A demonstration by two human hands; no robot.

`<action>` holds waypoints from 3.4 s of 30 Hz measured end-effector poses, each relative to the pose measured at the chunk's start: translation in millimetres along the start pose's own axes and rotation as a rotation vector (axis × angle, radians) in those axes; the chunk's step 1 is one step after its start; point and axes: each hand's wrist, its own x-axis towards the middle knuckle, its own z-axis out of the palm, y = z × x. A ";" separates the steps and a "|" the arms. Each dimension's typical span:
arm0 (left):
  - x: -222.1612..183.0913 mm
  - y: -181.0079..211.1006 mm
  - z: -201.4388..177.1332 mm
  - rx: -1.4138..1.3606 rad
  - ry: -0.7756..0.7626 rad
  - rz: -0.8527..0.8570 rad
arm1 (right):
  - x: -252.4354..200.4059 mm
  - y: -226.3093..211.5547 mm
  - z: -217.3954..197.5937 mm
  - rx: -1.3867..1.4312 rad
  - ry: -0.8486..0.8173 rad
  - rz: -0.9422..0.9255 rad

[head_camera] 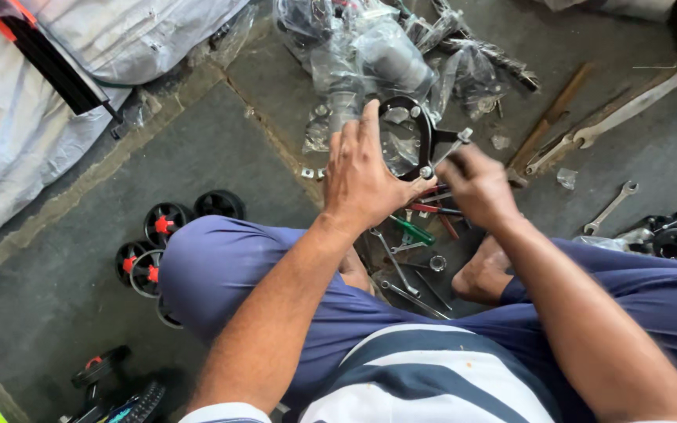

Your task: The person manipulates a bicycle component by hand, fits small metal parts together, and uses a screwdriver to tighten fasteners while sitting on the floor.

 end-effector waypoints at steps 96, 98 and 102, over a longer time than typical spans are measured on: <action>-18.4 -21.5 12.7 0.615 0.287 0.372 | -87.4 -77.9 -68.1 -0.078 -0.273 0.290; -16.6 -19.1 9.4 0.579 0.245 0.340 | -88.2 -77.9 -66.1 -0.053 -0.256 0.263; -8.0 -15.3 0.3 0.289 -0.106 0.073 | -91.4 -75.7 -65.6 -0.019 -0.197 0.166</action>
